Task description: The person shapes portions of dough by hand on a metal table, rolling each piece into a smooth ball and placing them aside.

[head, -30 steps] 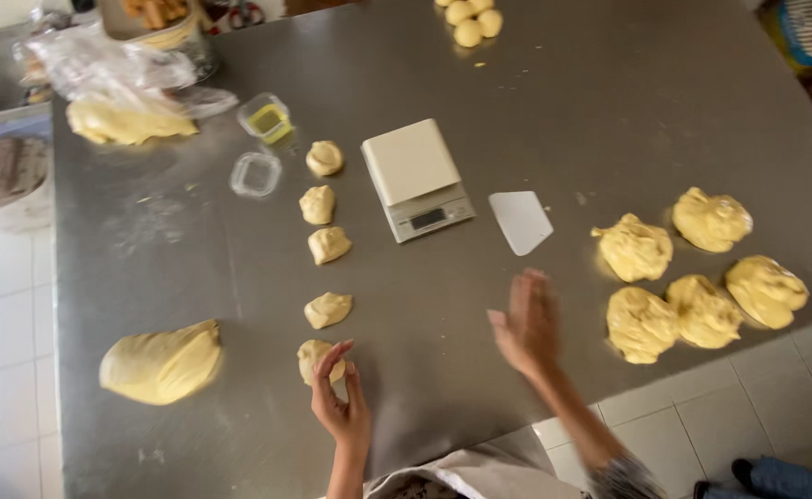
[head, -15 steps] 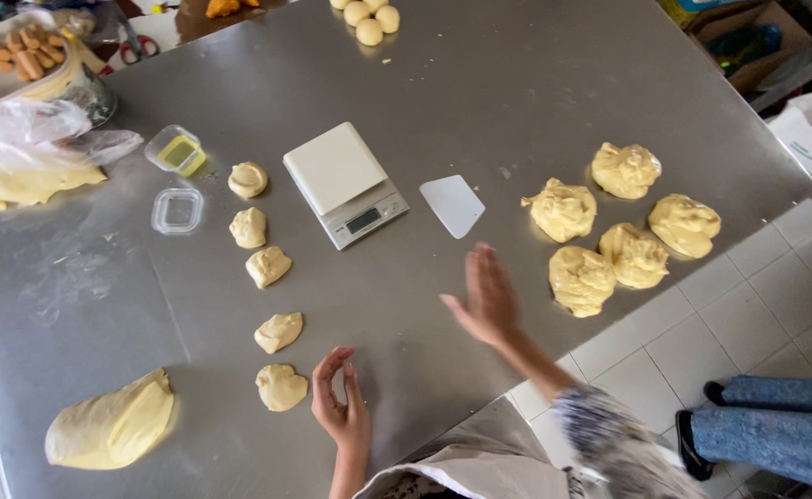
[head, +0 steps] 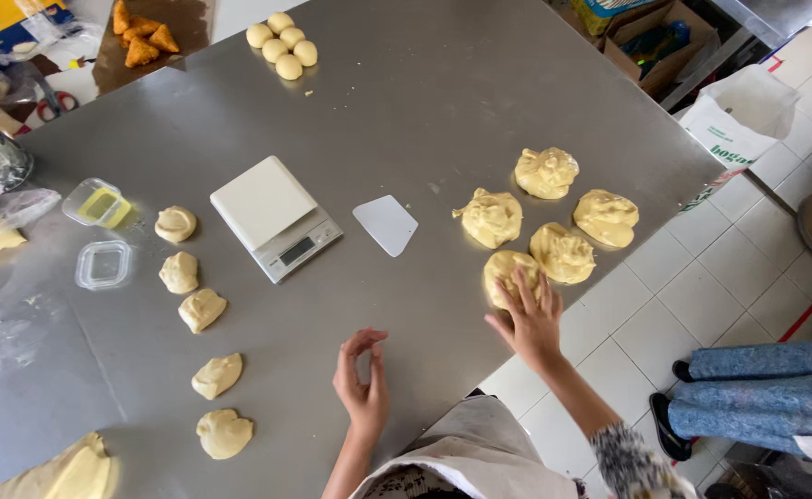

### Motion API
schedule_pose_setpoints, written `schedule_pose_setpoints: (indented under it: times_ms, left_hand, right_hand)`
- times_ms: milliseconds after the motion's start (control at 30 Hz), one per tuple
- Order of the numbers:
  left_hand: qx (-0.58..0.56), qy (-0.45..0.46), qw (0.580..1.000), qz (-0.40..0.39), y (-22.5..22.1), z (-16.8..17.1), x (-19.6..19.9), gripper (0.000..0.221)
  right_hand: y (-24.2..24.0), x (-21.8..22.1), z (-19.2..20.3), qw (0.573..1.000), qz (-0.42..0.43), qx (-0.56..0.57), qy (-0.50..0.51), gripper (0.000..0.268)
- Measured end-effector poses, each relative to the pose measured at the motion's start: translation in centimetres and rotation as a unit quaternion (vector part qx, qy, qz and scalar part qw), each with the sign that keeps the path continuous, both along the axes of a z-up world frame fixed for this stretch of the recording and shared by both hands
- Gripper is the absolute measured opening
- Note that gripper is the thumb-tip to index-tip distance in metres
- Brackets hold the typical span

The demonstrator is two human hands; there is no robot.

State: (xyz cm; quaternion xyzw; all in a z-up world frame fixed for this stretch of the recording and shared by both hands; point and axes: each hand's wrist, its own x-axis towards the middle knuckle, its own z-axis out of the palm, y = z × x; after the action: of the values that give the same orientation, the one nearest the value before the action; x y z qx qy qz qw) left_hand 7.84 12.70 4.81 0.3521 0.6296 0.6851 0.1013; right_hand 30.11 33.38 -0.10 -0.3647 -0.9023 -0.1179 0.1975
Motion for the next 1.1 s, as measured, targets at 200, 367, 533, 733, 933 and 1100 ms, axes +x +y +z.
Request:
schedule_pose_setpoints:
  times_ms: [200,367,533,733,933,1100]
  left_hand:
    - [-0.017,-0.015,0.999,-0.031,2.1,-1.1,3.6,0.026]
    - [-0.019,-0.051,0.998,-0.041,1.8,2.1,2.4,0.042]
    - [0.032,0.106,0.986,-0.122,2.2,5.5,0.4,0.086]
    - [0.055,-0.275,0.96,0.015,2.4,-0.6,-2.7,0.031]
    - [-0.015,-0.173,0.974,0.143,1.2,0.4,-5.5,0.033]
    - [-0.131,-0.025,0.983,0.127,-0.6,4.1,-7.4,0.037]
  right_hand:
    - [10.3,0.9,-5.0,0.984,0.163,-0.071,0.011,0.05]
    - [8.4,-1.9,7.1,0.97,0.196,-0.138,0.025,0.042]
    - [1.1,-8.4,18.8,0.868,0.304,-0.382,0.09,0.053]
    - [1.1,-16.2,15.1,0.658,0.279,-0.688,0.126,0.085]
    - [-4.2,-19.3,4.9,0.515,0.24,-0.796,0.209,0.084]
    - [-6.9,-23.2,1.2,0.359,0.265,-0.861,0.244,0.067]
